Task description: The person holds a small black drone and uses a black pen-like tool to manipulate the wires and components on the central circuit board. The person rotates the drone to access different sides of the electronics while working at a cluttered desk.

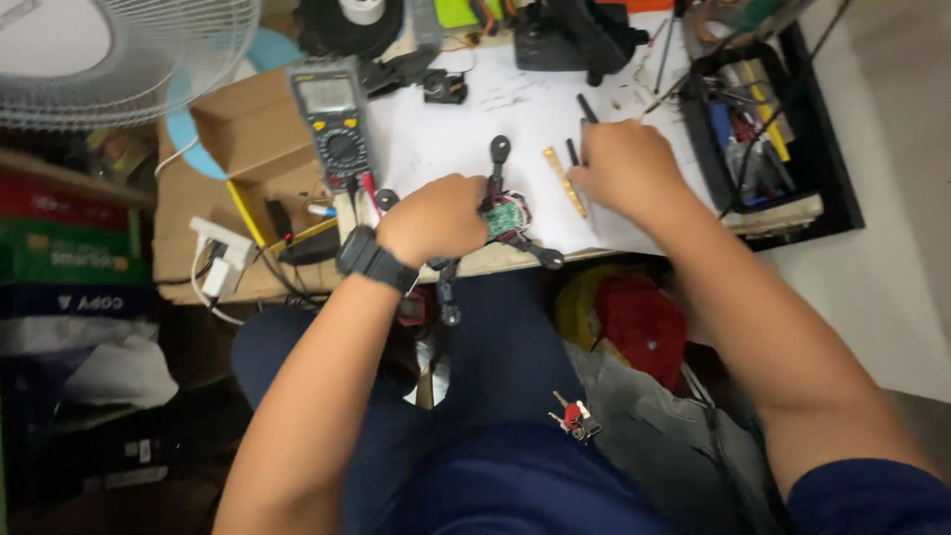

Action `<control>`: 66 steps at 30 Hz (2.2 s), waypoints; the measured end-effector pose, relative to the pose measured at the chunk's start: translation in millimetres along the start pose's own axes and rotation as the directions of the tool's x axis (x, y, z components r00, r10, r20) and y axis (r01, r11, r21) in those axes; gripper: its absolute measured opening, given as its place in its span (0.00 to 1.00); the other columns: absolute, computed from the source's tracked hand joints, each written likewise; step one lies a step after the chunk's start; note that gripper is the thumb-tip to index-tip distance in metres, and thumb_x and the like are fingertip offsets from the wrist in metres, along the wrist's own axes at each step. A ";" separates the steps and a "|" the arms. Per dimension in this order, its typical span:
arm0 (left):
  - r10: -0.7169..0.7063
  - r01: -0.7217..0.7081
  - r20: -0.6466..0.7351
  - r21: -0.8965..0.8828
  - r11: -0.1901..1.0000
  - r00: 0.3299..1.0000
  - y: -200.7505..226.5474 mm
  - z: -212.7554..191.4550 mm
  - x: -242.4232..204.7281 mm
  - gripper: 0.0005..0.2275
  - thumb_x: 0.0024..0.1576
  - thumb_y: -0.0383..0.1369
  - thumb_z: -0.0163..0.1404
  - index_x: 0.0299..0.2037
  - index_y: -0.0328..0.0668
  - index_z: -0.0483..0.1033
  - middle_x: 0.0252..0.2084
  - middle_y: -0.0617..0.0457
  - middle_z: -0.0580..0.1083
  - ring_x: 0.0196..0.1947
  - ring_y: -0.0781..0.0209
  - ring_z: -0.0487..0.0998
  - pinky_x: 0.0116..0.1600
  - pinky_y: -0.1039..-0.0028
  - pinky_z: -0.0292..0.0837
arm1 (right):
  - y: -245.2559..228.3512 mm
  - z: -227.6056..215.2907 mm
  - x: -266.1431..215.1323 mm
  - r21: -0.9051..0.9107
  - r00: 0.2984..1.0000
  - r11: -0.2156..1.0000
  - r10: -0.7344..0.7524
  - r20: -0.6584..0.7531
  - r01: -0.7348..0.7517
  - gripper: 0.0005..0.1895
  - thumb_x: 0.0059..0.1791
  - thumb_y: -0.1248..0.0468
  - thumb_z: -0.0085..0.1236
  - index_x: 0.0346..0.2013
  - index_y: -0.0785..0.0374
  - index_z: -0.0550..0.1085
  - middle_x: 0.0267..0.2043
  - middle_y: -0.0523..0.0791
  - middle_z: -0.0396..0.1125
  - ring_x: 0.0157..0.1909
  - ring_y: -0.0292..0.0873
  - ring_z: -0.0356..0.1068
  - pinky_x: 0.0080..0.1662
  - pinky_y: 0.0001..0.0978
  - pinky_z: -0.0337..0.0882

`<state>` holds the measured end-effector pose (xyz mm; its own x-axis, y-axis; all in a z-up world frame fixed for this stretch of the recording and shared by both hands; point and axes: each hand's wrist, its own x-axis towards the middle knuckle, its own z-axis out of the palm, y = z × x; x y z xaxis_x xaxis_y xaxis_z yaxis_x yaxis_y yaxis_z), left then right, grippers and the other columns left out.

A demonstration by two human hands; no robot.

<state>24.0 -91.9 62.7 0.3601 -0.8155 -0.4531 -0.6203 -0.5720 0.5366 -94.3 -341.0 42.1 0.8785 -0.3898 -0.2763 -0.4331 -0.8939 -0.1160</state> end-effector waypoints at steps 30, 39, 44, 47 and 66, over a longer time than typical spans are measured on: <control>0.145 -0.198 -0.670 -0.003 0.980 0.728 -16.1 85.2 -29.5 0.17 0.62 0.30 0.63 0.61 0.32 0.82 0.52 0.40 0.79 0.57 0.34 0.82 0.71 0.47 0.70 | -30.4 -5.2 -30.7 0.321 0.969 0.918 -0.248 0.001 0.235 0.10 0.57 0.66 0.58 0.50 0.64 0.83 0.36 0.55 0.78 0.43 0.65 0.82 0.45 0.57 0.79; 0.049 -0.187 -0.662 -0.138 0.973 0.748 -13.0 85.5 -26.1 0.16 0.62 0.28 0.63 0.60 0.31 0.82 0.52 0.41 0.78 0.56 0.35 0.83 0.70 0.47 0.71 | -37.9 15.3 -20.3 0.247 0.981 0.957 -0.177 0.081 0.152 0.16 0.56 0.61 0.65 0.57 0.62 0.85 0.39 0.50 0.81 0.47 0.60 0.84 0.49 0.56 0.81; 0.034 -0.189 -0.671 -0.160 0.969 0.741 -10.6 87.9 -26.2 0.16 0.61 0.27 0.62 0.59 0.31 0.82 0.52 0.40 0.77 0.56 0.33 0.82 0.70 0.46 0.70 | -26.4 13.2 -14.7 0.148 0.985 0.974 -0.173 0.010 0.169 0.15 0.58 0.60 0.62 0.56 0.64 0.84 0.39 0.52 0.80 0.44 0.64 0.83 0.46 0.62 0.81; 0.021 -0.183 -0.672 -0.171 0.968 0.741 -9.1 87.9 -26.4 0.16 0.61 0.27 0.61 0.59 0.30 0.82 0.51 0.40 0.77 0.56 0.33 0.82 0.70 0.46 0.69 | -30.4 -2.6 -22.5 0.216 0.965 0.941 -0.245 -0.091 0.260 0.12 0.58 0.65 0.63 0.55 0.66 0.84 0.42 0.55 0.78 0.44 0.67 0.82 0.45 0.61 0.81; 0.020 -0.237 -0.690 -0.222 0.946 0.724 -5.0 86.2 -30.1 0.18 0.62 0.32 0.63 0.60 0.33 0.81 0.51 0.41 0.76 0.56 0.32 0.81 0.71 0.42 0.68 | -43.2 -7.1 -36.0 0.325 0.891 0.842 -0.454 -0.004 0.431 0.06 0.56 0.67 0.68 0.42 0.55 0.90 0.41 0.49 0.77 0.43 0.59 0.81 0.45 0.52 0.80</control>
<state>-43.8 -56.8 12.3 0.7289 -0.6622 0.1734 -0.5175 -0.3673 0.7728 -105.8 -289.9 63.8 0.9801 0.0580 -0.1898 -0.0519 -0.8482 -0.5271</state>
